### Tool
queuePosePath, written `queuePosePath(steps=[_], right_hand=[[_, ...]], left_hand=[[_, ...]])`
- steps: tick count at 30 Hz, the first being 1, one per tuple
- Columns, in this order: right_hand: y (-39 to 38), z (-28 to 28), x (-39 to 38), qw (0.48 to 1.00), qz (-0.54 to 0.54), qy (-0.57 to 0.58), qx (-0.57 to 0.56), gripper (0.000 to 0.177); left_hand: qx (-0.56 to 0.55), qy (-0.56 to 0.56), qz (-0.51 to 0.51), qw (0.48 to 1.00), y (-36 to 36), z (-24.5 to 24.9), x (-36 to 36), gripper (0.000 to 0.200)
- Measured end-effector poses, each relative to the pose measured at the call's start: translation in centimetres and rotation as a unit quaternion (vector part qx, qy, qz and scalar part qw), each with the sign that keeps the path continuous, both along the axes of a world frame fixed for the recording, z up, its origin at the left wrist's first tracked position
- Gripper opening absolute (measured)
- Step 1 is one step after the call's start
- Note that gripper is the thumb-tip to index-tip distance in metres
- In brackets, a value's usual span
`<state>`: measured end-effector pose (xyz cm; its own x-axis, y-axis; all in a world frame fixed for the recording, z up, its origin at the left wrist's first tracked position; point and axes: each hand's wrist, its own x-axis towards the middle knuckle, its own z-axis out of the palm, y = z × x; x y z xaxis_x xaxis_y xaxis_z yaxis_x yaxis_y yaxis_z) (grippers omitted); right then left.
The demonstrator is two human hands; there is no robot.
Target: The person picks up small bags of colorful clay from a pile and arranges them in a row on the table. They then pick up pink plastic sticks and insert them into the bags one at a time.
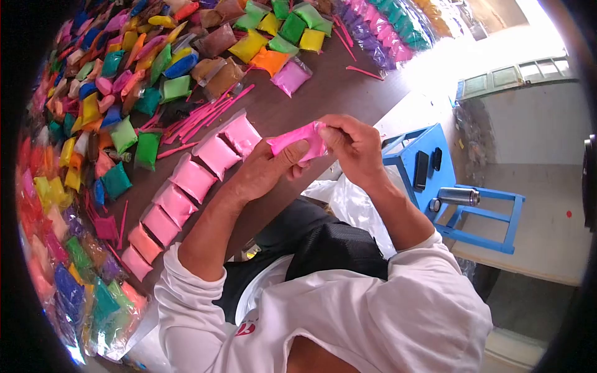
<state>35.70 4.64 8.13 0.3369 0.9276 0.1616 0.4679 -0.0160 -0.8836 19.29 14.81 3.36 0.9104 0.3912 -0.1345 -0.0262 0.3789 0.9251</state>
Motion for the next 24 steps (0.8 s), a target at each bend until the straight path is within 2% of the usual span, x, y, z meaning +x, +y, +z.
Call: queuePosePath(steps=[3, 6, 9, 10, 11, 13, 14, 17, 18, 19, 21, 24], right_hand=[[0.4, -1.6, 0.6, 0.990, -0.072, 0.118, 0.036, 0.013], [0.6, -1.6, 3.8, 0.955, -0.155, 0.246, 0.051, 0.016], [-2.2, 0.9, 5.1, 0.980, -0.101, 0.159, -0.058, 0.020], [-3.4, 1.1, 5.8, 0.981, -0.140, 0.050, -0.127, 0.020], [-4.3, 1.1, 6.5, 0.976, -0.138, -0.080, -0.146, 0.018], [-6.1, 0.2, 8.2, 0.917, -0.128, -0.334, -0.178, 0.015], [-7.0, -1.3, 9.7, 0.859, -0.110, -0.500, -0.028, 0.012], [-7.0, -0.9, 9.4, 0.877, -0.177, -0.447, 0.010, 0.010], [-6.1, -0.4, 8.1, 0.939, -0.172, -0.298, 0.022, 0.009], [-5.6, -0.3, 6.9, 0.967, -0.161, -0.195, -0.006, 0.011], [-4.7, -0.7, 5.3, 0.991, -0.098, -0.062, -0.061, 0.015], [-2.5, -0.3, 2.5, 0.990, -0.014, 0.121, -0.072, 0.022]], left_hand=[[-0.026, -0.016, -0.001, 1.000, 0.1, -0.1, -0.2, 0.042], [-0.054, -0.020, 0.000, 0.998, 0.5, -0.4, -0.5, 0.044], [-0.031, -0.010, 0.004, 0.999, 0.3, 0.0, -0.4, 0.047], [-0.026, -0.015, 0.003, 1.000, 0.3, 0.1, -0.5, 0.048], [-0.021, -0.019, 0.002, 1.000, 0.3, 0.2, -0.5, 0.048], [-0.018, -0.022, 0.006, 1.000, 0.2, 0.1, -0.4, 0.049], [-0.017, -0.023, 0.007, 1.000, 0.1, 0.1, -0.3, 0.049], [-0.008, -0.014, 0.009, 1.000, 0.0, 0.1, -0.3, 0.050], [-0.015, -0.018, 0.012, 1.000, 0.0, 0.0, -0.3, 0.049], [-0.020, -0.023, 0.014, 0.999, -0.1, -0.1, -0.2, 0.048], [-0.026, -0.027, 0.015, 0.999, 0.0, -0.1, -0.2, 0.046], [-0.026, -0.018, 0.014, 0.999, 0.2, 0.1, -0.4, 0.045]])
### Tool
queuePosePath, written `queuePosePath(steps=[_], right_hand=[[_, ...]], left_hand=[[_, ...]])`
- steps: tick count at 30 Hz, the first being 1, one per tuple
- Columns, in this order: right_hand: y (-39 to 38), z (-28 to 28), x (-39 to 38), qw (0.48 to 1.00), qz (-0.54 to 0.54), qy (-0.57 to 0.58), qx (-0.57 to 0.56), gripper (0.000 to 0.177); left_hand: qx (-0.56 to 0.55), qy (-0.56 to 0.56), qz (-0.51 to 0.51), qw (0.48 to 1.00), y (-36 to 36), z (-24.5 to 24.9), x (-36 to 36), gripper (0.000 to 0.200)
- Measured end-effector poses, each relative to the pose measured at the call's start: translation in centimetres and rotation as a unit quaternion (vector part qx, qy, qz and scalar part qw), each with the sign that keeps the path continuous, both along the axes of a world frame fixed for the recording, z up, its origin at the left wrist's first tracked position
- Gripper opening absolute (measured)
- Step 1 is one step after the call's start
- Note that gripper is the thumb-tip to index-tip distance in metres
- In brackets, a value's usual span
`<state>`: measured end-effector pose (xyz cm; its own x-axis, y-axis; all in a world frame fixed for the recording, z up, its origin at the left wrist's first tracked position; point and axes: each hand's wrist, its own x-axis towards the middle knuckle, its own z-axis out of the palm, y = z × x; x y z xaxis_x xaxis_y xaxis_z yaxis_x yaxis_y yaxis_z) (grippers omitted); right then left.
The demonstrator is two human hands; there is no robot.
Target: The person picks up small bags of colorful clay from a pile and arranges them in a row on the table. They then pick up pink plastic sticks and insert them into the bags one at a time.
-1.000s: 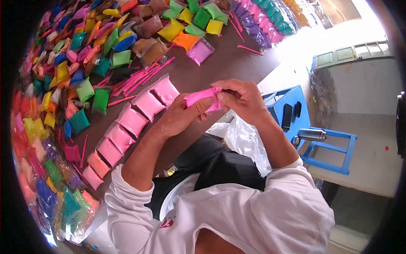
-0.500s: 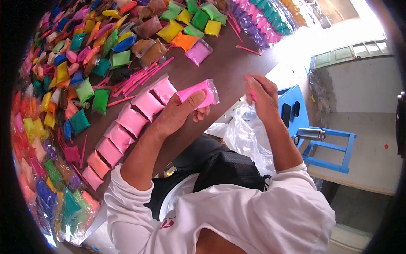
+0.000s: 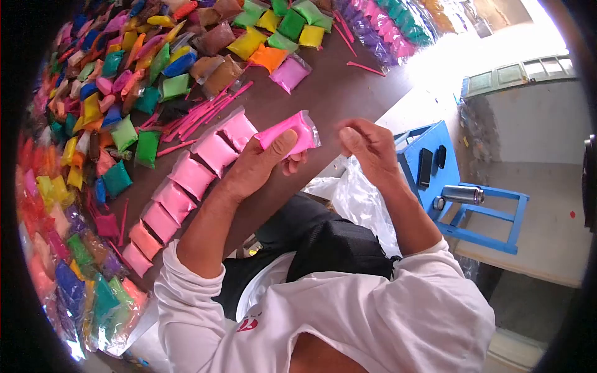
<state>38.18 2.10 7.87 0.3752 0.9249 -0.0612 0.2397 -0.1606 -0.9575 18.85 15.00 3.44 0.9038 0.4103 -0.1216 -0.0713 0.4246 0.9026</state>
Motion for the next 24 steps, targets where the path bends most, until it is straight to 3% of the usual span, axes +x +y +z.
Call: queuePosePath(steps=[7, 10, 13, 17, 19, 22, 24], right_hand=[[2.2, 0.7, -1.8, 0.997, 0.077, 0.014, -0.027, 0.025], [2.3, 0.8, -1.7, 0.997, 0.057, 0.041, -0.044, 0.022], [2.8, 2.0, -2.9, 0.989, 0.064, 0.132, 0.014, 0.020], [4.0, 1.7, -2.2, 0.985, 0.163, -0.063, 0.000, 0.022], [4.5, 2.4, -1.7, 0.961, 0.226, -0.157, -0.026, 0.024], [4.6, 1.9, -1.3, 0.978, 0.145, -0.146, -0.016, 0.024], [4.7, 2.1, -0.9, 0.979, 0.157, -0.127, -0.034, 0.025]], left_hand=[[0.010, 0.034, -0.006, 0.999, -0.4, 0.2, 0.0, 0.045], [0.027, 0.033, -0.018, 0.999, -0.4, -0.4, 0.1, 0.045], [0.056, 0.037, -0.044, 0.997, -0.2, -1.0, -0.1, 0.043], [0.199, 0.057, -0.057, 0.977, -0.4, -1.1, -0.1, 0.038], [0.172, 0.038, -0.051, 0.983, -0.6, 0.3, 0.0, 0.033], [0.097, -0.009, -0.055, 0.994, -0.4, 0.2, 0.0, 0.030], [0.076, -0.013, -0.056, 0.995, -0.3, 0.0, 0.0, 0.030]])
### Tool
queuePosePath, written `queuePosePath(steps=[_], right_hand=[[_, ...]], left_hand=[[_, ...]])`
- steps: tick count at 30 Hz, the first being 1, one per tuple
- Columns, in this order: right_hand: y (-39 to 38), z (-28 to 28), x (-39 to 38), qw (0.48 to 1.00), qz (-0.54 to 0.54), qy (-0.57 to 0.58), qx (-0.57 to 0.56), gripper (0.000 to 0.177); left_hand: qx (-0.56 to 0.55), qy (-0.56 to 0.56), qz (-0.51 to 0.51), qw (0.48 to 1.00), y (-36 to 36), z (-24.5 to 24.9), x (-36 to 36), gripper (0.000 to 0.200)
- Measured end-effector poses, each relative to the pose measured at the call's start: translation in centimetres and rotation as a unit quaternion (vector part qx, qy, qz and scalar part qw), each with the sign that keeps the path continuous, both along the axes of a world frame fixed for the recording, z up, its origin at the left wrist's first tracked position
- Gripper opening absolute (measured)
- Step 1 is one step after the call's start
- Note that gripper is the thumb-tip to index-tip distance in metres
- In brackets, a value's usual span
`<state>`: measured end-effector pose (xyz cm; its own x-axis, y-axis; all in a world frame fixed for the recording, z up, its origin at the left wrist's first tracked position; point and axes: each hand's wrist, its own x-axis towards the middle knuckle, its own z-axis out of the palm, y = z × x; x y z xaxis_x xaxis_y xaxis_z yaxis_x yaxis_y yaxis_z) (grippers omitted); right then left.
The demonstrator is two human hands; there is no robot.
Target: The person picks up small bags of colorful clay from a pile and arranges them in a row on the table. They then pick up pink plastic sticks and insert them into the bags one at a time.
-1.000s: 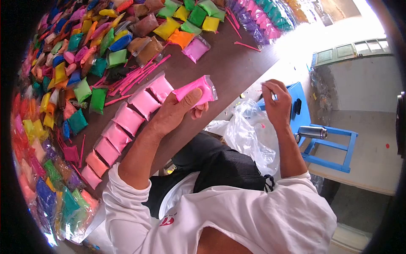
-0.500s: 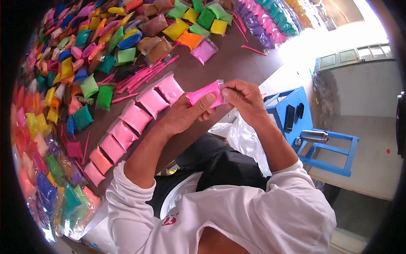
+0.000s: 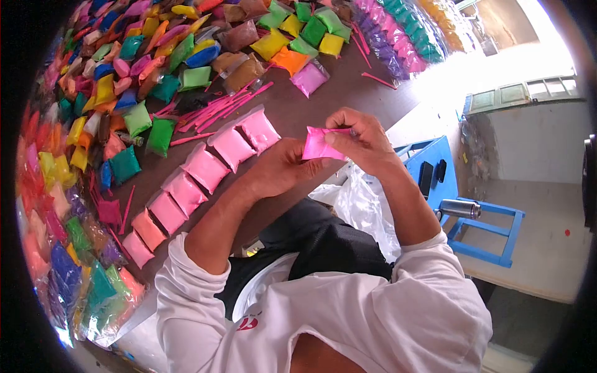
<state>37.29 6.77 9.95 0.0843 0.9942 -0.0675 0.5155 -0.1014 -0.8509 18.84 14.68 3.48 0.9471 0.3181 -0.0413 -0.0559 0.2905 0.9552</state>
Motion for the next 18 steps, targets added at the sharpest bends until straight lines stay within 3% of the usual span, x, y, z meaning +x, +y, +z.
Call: queuePosePath(steps=[1, 4, 7, 10, 14, 16, 17, 18], right_hand=[[0.0, 0.0, 0.1, 1.000, 0.003, 0.009, -0.012, 0.025], [0.4, -0.2, -0.4, 0.995, 0.036, 0.001, 0.096, 0.027], [0.2, 1.0, -0.2, 0.997, 0.051, -0.047, -0.025, 0.031], [0.1, 0.4, -0.2, 0.998, 0.025, -0.057, -0.028, 0.031], [-0.3, 0.7, -0.6, 0.995, -0.006, 0.045, -0.083, 0.027], [-0.8, -0.2, 0.9, 0.993, 0.039, 0.051, -0.098, 0.027], [-0.9, -0.6, 1.2, 0.995, 0.006, 0.047, -0.085, 0.026], [-1.0, -0.9, 1.3, 0.996, -0.027, 0.042, -0.071, 0.025]], left_hand=[[0.009, 0.014, 0.003, 1.000, -0.1, 0.1, 0.0, 0.030], [0.059, 0.040, 0.010, 0.997, -0.3, 0.0, -0.1, 0.032], [0.069, 0.048, 0.002, 0.997, -0.1, -0.6, -0.1, 0.035], [0.049, 0.046, 0.010, 0.998, -0.1, -0.3, 0.0, 0.035], [0.043, 0.054, 0.026, 0.997, -0.4, -0.9, 0.1, 0.040], [0.120, 0.076, 0.044, 0.989, -0.6, -0.3, 0.1, 0.045], [0.159, 0.088, 0.054, 0.982, -0.6, 0.0, 0.1, 0.047], [0.122, 0.057, 0.059, 0.989, -0.7, -0.6, 0.4, 0.050]])
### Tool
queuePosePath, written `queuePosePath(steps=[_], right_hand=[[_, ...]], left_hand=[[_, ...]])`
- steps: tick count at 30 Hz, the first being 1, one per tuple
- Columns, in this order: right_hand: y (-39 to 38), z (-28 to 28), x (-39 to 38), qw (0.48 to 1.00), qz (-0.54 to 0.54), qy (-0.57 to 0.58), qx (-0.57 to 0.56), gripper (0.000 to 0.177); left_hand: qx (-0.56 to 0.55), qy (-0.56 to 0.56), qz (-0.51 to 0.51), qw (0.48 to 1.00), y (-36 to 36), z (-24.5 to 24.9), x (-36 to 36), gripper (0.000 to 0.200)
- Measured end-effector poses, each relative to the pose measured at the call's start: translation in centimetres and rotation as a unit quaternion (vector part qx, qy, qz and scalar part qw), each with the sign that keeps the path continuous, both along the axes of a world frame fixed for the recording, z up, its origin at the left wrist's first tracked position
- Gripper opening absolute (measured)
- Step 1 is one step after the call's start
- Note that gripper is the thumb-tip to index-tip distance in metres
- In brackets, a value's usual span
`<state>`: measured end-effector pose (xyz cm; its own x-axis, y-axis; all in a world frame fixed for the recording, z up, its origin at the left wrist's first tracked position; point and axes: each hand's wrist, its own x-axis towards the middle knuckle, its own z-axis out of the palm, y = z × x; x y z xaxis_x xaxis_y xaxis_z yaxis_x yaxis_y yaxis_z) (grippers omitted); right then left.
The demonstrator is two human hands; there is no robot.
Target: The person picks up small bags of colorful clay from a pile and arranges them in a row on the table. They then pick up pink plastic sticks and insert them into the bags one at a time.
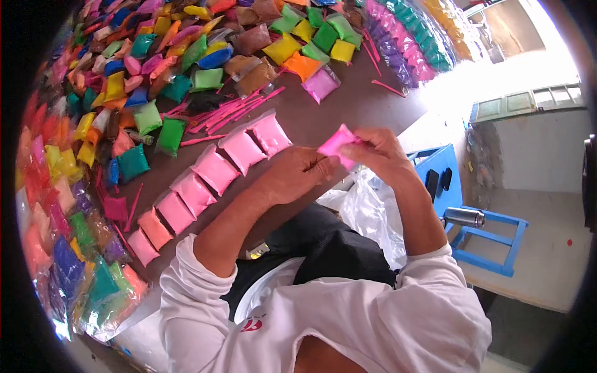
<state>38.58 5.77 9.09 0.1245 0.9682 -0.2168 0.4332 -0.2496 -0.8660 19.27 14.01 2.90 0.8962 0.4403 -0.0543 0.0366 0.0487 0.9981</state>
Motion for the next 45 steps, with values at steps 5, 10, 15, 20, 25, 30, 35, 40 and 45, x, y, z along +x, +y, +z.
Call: queuePosePath(steps=[5, 10, 15, 20, 25, 30, 35, 40, 45], right_hand=[[2.0, -0.9, -0.1, 0.992, -0.078, -0.029, 0.092, 0.025], [4.3, -1.1, -0.3, 0.995, -0.020, -0.068, 0.064, 0.027], [5.8, -0.8, -2.0, 0.998, -0.050, -0.004, 0.030, 0.027], [6.3, -1.2, -1.3, 0.983, 0.074, -0.155, 0.061, 0.020], [7.8, 0.2, -1.1, 0.907, 0.251, -0.313, 0.125, 0.022], [10.0, -0.8, -4.0, 0.869, 0.223, -0.326, 0.299, 0.026], [7.5, -1.5, -2.5, 0.897, 0.029, -0.348, 0.272, 0.030], [4.6, -2.5, -2.2, 0.934, 0.046, -0.281, 0.215, 0.035], [5.1, -3.4, -2.5, 0.920, 0.109, -0.290, 0.239, 0.033]], left_hand=[[0.081, 0.007, -0.048, 0.995, 0.3, -0.8, -0.2, 0.035], [0.161, -0.032, -0.042, 0.986, -0.2, 0.0, -0.2, 0.027], [0.169, -0.065, -0.014, 0.983, -0.4, -0.3, 0.0, 0.029], [0.204, -0.084, 0.002, 0.975, -0.4, -0.2, 0.0, 0.029], [0.192, -0.059, -0.015, 0.980, -0.4, -0.1, -0.1, 0.029], [0.214, -0.092, 0.020, 0.972, -0.4, -0.1, -0.1, 0.028], [0.220, -0.032, 0.009, 0.975, -0.3, 0.4, -0.2, 0.030], [0.196, 0.008, -0.035, 0.980, 0.0, 1.2, -0.1, 0.031], [0.191, 0.012, -0.038, 0.981, 0.1, 1.7, -0.1, 0.030]])
